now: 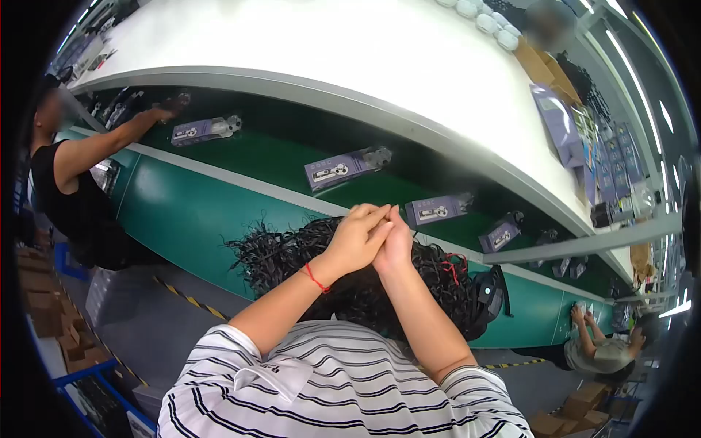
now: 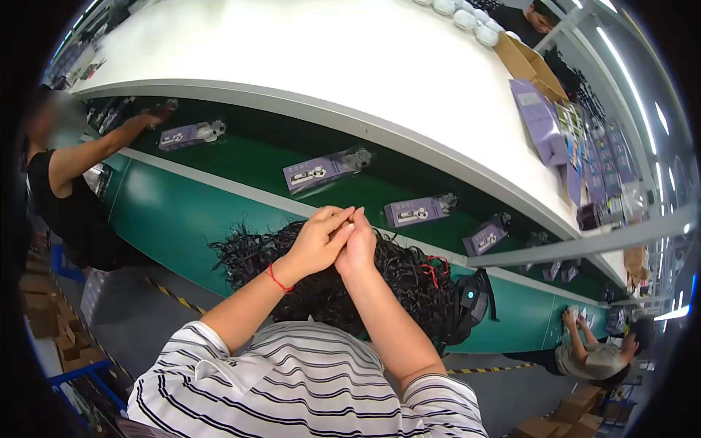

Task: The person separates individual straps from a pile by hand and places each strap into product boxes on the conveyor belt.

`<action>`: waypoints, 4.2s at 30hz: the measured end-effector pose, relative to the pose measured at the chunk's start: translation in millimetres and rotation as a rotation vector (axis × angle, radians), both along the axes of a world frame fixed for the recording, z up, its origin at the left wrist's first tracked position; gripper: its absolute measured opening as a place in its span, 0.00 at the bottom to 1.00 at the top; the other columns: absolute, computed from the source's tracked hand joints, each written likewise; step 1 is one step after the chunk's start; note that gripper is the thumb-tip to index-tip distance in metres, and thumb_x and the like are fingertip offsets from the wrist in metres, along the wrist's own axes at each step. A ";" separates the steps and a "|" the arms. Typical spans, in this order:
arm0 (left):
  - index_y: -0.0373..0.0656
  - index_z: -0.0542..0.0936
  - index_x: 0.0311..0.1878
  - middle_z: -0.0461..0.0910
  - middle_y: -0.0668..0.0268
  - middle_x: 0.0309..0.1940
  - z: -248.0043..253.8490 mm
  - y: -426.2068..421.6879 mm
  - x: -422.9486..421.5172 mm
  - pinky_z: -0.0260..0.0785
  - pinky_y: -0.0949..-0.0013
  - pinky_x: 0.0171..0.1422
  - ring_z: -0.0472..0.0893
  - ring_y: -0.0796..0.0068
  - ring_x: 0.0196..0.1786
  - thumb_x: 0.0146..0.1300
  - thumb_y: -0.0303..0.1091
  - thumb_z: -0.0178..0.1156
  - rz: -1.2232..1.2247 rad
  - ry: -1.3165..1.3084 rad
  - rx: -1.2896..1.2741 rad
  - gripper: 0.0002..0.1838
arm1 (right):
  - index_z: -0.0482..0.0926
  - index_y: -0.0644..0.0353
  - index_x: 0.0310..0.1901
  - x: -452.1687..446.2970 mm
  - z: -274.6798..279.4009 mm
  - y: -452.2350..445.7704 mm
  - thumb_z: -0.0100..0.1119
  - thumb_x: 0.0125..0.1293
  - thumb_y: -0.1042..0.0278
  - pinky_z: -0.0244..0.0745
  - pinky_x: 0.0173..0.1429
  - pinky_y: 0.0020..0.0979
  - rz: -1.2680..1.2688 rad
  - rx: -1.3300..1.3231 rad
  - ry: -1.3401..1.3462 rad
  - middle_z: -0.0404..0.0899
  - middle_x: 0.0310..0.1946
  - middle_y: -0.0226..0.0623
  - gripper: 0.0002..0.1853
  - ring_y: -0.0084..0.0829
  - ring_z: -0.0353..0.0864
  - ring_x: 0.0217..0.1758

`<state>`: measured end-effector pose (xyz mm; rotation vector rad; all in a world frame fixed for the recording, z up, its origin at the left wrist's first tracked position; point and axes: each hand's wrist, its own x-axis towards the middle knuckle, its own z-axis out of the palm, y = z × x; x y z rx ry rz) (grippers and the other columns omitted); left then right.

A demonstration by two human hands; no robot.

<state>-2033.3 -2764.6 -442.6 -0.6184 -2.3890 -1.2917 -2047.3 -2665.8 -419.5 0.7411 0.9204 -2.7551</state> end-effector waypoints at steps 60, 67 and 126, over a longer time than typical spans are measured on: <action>0.35 0.79 0.36 0.81 0.57 0.35 -279.8 -161.9 55.5 0.71 0.60 0.49 0.79 0.55 0.41 0.63 0.20 0.58 0.490 -0.370 0.079 0.01 | 0.76 0.55 0.58 -209.6 -264.4 117.7 0.50 0.75 0.47 0.81 0.41 0.39 0.040 1.555 0.555 0.83 0.44 0.40 0.22 0.39 0.83 0.41; 0.34 0.79 0.37 0.81 0.55 0.35 -295.3 -164.3 57.5 0.72 0.63 0.48 0.80 0.56 0.41 0.66 0.20 0.58 0.412 -0.458 0.057 0.02 | 0.76 0.56 0.58 -265.5 -305.9 140.9 0.51 0.75 0.48 0.81 0.39 0.39 0.017 1.609 0.447 0.83 0.42 0.40 0.22 0.39 0.84 0.39; 0.43 0.70 0.29 0.68 0.70 0.27 149.9 -385.5 -7.6 0.62 0.68 0.45 0.67 0.75 0.33 0.78 0.31 0.49 -0.424 -0.114 1.138 0.15 | 0.77 0.60 0.32 18.6 -68.8 23.3 0.58 0.76 0.56 0.66 0.30 0.24 0.657 0.643 0.713 0.73 0.21 0.26 0.17 0.17 0.68 0.22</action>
